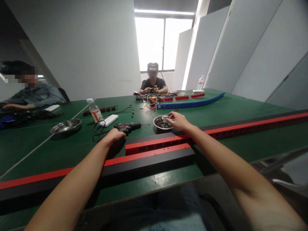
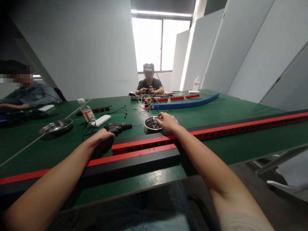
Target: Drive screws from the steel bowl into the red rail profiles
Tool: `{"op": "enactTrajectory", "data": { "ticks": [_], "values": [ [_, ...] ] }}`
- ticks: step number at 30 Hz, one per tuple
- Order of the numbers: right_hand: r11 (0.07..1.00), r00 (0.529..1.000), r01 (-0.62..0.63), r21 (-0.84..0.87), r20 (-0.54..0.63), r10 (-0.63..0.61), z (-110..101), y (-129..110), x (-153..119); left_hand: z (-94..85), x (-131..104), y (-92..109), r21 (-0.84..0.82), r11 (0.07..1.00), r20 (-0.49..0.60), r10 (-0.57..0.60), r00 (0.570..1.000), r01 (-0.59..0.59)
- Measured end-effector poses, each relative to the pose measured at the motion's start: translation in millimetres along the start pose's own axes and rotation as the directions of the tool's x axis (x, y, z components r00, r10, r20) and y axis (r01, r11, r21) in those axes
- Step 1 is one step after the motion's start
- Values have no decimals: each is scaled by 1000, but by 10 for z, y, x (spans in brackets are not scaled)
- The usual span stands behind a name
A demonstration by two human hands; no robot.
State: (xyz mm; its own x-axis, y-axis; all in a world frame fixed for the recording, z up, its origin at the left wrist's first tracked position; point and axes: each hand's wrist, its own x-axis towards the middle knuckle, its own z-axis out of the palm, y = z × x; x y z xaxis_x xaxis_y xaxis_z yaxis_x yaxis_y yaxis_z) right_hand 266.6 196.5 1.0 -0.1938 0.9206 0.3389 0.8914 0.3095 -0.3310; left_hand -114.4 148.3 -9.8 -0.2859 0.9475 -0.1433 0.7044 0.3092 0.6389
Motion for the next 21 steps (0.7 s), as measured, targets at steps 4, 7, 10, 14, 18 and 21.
{"op": "enactTrajectory", "data": {
  "ticks": [4,7,10,14,18,21],
  "values": [
    [980,959,-115,-160,238,152,189,-172,391,-46,-66,13,-293,956,-39,18,999,-29],
    [967,906,-119,-227,373,199,316,-238,520,-65,-130,125,-513,847,-133,80,988,-137],
    [968,896,-127,-218,393,206,404,-284,541,-92,-207,239,-683,699,-150,150,977,-213],
    [970,901,-167,-177,372,223,437,-315,521,-112,-306,286,-911,412,102,314,944,-38],
    [964,891,-196,-181,377,252,392,-328,497,-77,-329,271,-970,200,216,427,878,141],
    [957,889,-233,-172,361,281,323,-311,478,-36,-325,277,-966,214,228,425,876,147]
  ]
}}
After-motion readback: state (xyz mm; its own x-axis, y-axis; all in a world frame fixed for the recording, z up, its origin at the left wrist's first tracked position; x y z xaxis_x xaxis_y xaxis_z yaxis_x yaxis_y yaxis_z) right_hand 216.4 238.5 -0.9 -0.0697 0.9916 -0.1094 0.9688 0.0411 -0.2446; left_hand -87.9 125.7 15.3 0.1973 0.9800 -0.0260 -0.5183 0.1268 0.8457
